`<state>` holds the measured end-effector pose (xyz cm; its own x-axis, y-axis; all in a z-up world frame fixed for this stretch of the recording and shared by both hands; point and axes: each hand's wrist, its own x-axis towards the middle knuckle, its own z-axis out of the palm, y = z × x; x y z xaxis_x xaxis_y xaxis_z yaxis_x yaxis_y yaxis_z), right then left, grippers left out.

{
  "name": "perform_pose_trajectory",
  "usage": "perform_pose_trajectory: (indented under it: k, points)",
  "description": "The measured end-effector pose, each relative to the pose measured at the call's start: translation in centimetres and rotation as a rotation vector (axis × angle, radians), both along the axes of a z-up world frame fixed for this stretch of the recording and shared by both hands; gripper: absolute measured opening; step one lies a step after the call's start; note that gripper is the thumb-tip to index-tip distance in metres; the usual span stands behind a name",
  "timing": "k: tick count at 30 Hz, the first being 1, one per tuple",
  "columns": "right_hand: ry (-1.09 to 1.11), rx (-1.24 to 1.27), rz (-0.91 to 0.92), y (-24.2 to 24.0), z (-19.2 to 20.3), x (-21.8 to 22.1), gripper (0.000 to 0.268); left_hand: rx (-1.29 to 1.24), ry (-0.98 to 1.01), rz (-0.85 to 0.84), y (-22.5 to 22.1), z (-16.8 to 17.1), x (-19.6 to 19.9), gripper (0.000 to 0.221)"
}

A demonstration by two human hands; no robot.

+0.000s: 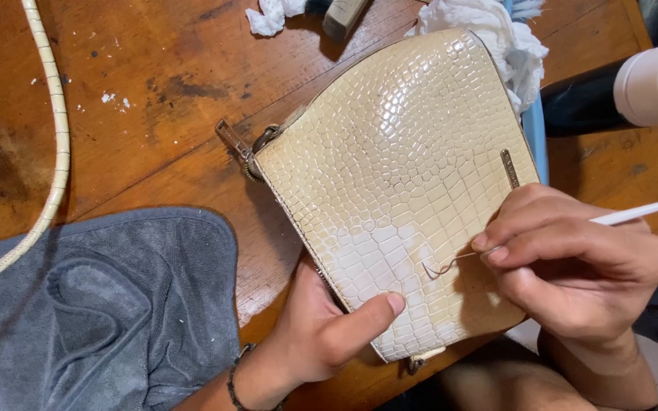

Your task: Cleaning the grooves of a textured leather purse using a fine pick, foam cleaner, and a brush.

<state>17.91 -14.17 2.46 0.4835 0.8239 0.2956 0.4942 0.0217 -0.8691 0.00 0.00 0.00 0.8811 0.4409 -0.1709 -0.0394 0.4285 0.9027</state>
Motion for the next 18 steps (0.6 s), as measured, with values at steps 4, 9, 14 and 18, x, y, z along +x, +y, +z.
perform_pose_trajectory:
  k: [4,9,14,18]
  points:
    - [0.0,0.026,0.009,0.04,-0.15,-0.12,0.009,0.003,-0.005,-0.005,-0.01,0.03,-0.01,0.027]
    - [-0.004,0.004,-0.032,0.02,-0.15,-0.21,0.009,0.016,0.029,-0.003,-0.1,-0.21,-0.13,0.027]
    - [0.001,0.007,-0.025,0.16,0.0,-0.28,0.008,0.001,0.023,-0.001,-0.21,-0.34,-0.16,0.028]
    - [0.034,0.072,-0.014,-0.35,-0.76,0.1,0.013,0.033,-0.007,-0.005,0.11,0.25,0.05,0.031]
